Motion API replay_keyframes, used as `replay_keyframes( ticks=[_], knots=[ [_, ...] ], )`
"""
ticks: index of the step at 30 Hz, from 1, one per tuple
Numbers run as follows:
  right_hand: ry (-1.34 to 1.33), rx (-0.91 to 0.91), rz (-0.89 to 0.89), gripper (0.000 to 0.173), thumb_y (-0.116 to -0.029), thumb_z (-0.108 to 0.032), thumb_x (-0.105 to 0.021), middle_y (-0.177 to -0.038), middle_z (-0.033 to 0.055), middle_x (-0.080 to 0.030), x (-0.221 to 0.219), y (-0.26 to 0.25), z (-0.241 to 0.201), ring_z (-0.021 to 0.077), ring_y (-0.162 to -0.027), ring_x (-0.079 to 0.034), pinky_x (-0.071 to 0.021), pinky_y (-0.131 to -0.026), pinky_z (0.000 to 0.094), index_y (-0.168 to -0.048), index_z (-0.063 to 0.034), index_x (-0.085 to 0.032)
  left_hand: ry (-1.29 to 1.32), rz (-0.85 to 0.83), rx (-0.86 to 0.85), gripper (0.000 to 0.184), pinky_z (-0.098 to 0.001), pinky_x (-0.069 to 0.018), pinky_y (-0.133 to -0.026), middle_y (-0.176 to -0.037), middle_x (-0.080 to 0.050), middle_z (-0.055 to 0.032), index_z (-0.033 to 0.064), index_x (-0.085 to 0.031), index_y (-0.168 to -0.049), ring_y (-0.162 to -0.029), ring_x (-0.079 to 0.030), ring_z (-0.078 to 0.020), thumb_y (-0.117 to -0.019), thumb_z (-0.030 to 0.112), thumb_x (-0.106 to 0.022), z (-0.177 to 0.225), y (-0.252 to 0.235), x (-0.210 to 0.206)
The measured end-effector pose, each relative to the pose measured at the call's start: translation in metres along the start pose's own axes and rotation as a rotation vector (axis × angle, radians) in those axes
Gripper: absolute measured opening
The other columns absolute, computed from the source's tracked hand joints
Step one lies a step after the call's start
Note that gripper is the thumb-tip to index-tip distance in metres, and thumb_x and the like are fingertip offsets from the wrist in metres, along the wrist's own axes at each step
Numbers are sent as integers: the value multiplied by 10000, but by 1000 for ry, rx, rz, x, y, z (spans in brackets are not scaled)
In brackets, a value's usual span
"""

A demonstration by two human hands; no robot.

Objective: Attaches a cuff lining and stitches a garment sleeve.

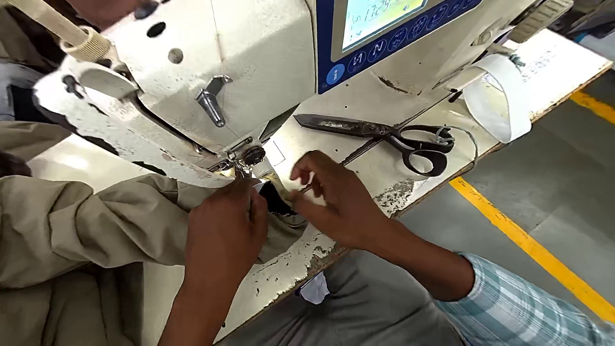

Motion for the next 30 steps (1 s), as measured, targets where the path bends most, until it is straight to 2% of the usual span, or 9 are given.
replay_keyframes(
  ticks=[2,5,13,16,19,22,26,28,30],
  knots=[
    [225,-41,-66,419,-933,-465,-673,-841,-10,-647,-11,-9,-8,150,-665,-639,-526,-540,390,-1188,-133,-646,17,-7,6,356,-471,-524,-554,-836,-724,-65,98,-771,-1016,-681,-687,-242,-981,260,-456,1,-1,-2],
    [310,0,-84,240,-969,-286,-616,-670,0,-595,-19,-25,0,203,-574,-611,-478,-493,437,-1137,-120,-663,40,-39,10,338,-482,-537,-575,-883,-735,-54,121,-784,-1030,-718,-698,-240,-951,277,-494,-2,2,-4],
    [197,57,-80,246,-987,-265,-632,-682,-60,-604,-7,-31,3,109,-558,-573,-488,-511,350,-1205,-151,-647,22,-186,21,455,-510,-556,-595,-984,-738,-93,138,-713,-1327,-729,-699,-274,-882,186,-631,-3,10,-13],
    [84,161,-12,99,-979,-171,-620,-696,-52,-576,-9,-29,-10,90,-565,-549,-470,-503,309,-1072,-139,-629,24,-224,10,286,-515,-549,-549,-987,-684,-104,104,-762,-1132,-714,-684,-292,-857,140,-690,3,6,-15],
    [95,181,-22,91,-993,-168,-579,-700,-43,-543,-11,-27,-9,92,-574,-517,-445,-512,300,-1062,-127,-624,54,-275,17,227,-501,-569,-566,-1271,-618,-137,111,-764,-1102,-760,-688,-286,-899,162,-676,0,4,-14],
    [205,249,-58,197,-1001,-178,-535,-912,-27,-654,8,-17,-7,106,-769,-630,-545,-644,329,-1129,-129,-676,100,-313,-15,286,-479,-568,-597,-1193,-652,-82,138,-764,-1139,-810,-690,-243,-935,188,-570,-7,1,-11],
    [394,595,-241,333,-862,-64,-618,-1333,2,-647,28,2,-7,218,-1078,-616,-536,-839,390,-1153,-191,-718,167,-421,2,244,-507,-577,-709,-1166,-660,-72,138,-770,-1114,-940,-684,-245,-987,179,-567,-8,-11,-1],
    [487,691,-320,405,-914,-119,-632,-1374,-17,-648,22,1,0,217,-1057,-620,-520,-822,374,-1311,-196,-659,177,-486,11,277,-546,-562,-812,-1228,-657,-103,127,-762,-1152,-1081,-665,-283,-996,169,-537,-9,-17,4],
    [561,780,-292,335,-969,-206,-609,-1263,1,-703,14,-10,9,228,-982,-638,-518,-775,370,-1296,-164,-671,176,-542,2,349,-564,-535,-916,-1265,-648,-108,129,-747,-1221,-1186,-630,-288,-999,196,-485,-12,-22,4]
  ],
)
Point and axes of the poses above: each hand's wrist, its own y-axis away from the middle knuckle, its own x-axis out of the back of the hand, z = x × y, the point moved 1 cm from there along -y, towards the middle knuckle
